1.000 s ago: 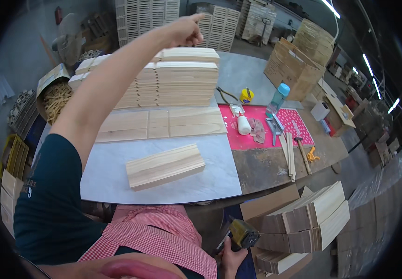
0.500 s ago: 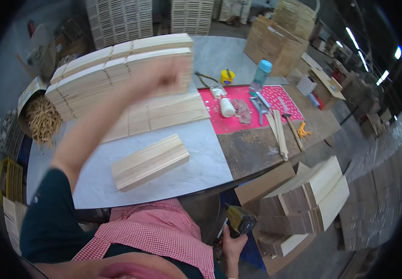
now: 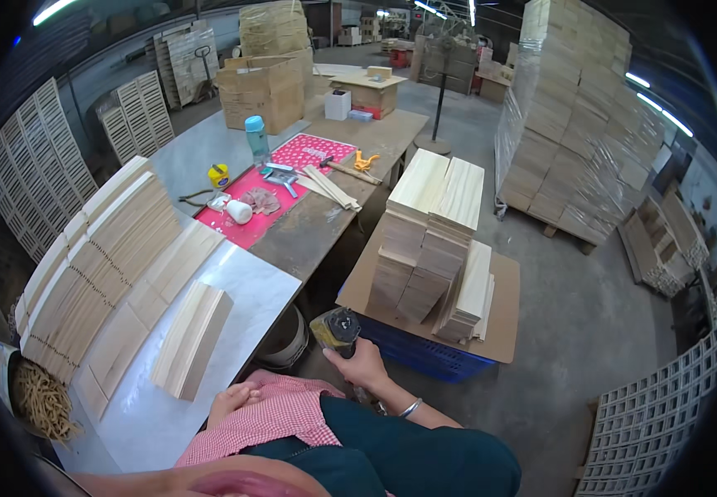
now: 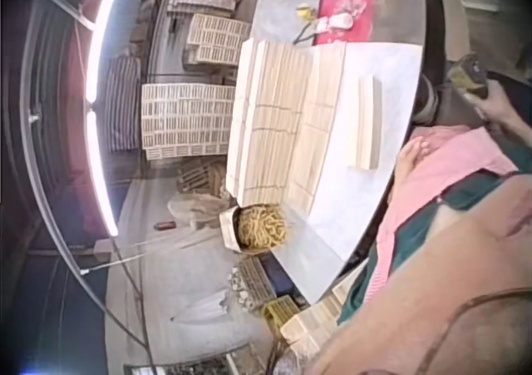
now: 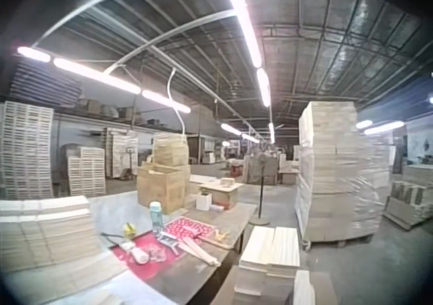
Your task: Assembling small wooden boxes by applying glue to the edges and using a pneumatic stapler to secure the components.
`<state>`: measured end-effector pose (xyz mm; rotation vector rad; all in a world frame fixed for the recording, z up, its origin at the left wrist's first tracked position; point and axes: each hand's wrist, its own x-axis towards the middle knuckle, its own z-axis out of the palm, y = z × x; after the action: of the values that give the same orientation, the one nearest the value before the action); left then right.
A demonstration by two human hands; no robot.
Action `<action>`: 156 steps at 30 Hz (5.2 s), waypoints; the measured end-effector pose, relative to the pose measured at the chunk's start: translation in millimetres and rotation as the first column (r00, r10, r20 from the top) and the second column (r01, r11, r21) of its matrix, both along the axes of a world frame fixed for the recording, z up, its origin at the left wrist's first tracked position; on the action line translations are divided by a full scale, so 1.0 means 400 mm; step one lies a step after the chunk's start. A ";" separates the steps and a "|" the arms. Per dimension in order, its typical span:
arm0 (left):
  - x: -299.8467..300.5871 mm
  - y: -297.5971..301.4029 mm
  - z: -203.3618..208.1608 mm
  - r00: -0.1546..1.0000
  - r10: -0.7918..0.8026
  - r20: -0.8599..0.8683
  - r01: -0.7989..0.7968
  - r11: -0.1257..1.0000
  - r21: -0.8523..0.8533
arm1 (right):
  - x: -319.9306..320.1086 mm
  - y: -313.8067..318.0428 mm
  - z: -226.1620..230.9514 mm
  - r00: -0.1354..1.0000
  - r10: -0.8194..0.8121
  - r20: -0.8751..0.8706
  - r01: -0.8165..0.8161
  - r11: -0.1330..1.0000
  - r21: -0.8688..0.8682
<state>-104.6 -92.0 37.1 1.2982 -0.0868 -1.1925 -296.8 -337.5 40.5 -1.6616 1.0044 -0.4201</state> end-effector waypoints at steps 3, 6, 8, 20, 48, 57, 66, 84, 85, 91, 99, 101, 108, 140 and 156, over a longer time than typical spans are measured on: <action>0.017 -0.018 0.005 0.999 -0.047 0.001 0.047 0.996 -0.074 | -0.001 0.017 -0.020 1.000 -0.014 0.024 0.015 0.998 -0.055; 0.120 -0.098 0.108 0.998 0.056 -0.024 -0.061 0.932 -0.357 | -0.029 0.026 -0.011 0.995 -0.075 0.059 0.070 0.994 0.081; 0.257 -0.119 0.267 0.945 0.199 0.258 -0.088 0.917 -0.388 | -0.030 0.026 0.000 0.999 0.001 0.036 -0.003 0.997 0.072; 0.922 -0.454 0.801 0.627 0.089 0.774 0.405 0.811 -0.422 | -0.024 -0.031 -0.069 0.990 -0.140 -0.017 0.141 0.987 0.075; 1.087 -0.600 0.810 0.785 0.210 0.583 -0.041 0.956 -0.289 | -0.109 -0.089 -0.179 0.974 -0.206 -0.088 0.200 0.977 -0.080; 1.512 -0.350 0.820 0.787 0.162 0.596 -0.007 0.967 -0.253 | -0.130 -0.067 -0.167 0.983 -0.123 -0.133 0.130 0.991 0.042; 1.007 -0.408 0.666 0.714 0.279 0.642 -0.072 0.942 -0.329 | -0.091 -0.091 -0.179 0.974 -0.134 -0.181 0.147 0.987 0.059; 0.119 -0.432 0.092 0.949 -0.287 0.129 0.292 0.956 -0.026 | -0.063 -0.113 -0.152 0.968 -0.143 -0.207 0.152 0.988 0.025; 0.074 -0.406 0.055 0.950 -0.308 0.051 0.308 0.951 0.001 | -0.064 -0.108 -0.146 0.971 -0.139 -0.195 0.147 0.989 0.023; -0.007 -0.351 -0.039 0.930 -0.357 -0.087 0.359 0.933 0.015 | -0.103 -0.060 -0.127 0.968 -0.159 -0.196 0.168 0.985 0.032; 0.013 -0.341 -0.131 0.693 -0.359 0.625 0.548 0.826 -0.132 | -0.076 -0.078 -0.150 0.991 -0.132 -0.020 0.129 0.985 -0.115; 0.007 -0.296 -0.074 0.691 -0.257 0.675 0.441 0.890 -0.112 | -0.059 -0.050 -0.050 0.989 -0.114 -0.098 0.122 0.990 0.074; 0.002 0.036 0.066 0.906 0.115 0.407 -0.098 0.993 -0.062 | 0.034 -0.060 0.059 0.990 0.098 -0.101 -0.101 0.995 -0.024; 0.243 0.167 -0.133 0.564 0.589 0.579 -0.724 0.689 0.004 | 0.800 0.346 0.317 0.315 0.818 -0.482 -0.945 0.320 -0.075; 0.234 0.176 -0.120 0.643 0.556 0.526 -0.674 0.738 0.045 | 0.802 0.330 0.315 0.345 0.808 -0.477 -0.920 0.392 -0.001</action>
<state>-11.0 -21.6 -10.9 1.6402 0.1467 -0.2602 23.9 -205.3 166.6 -2.3360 0.1452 0.6064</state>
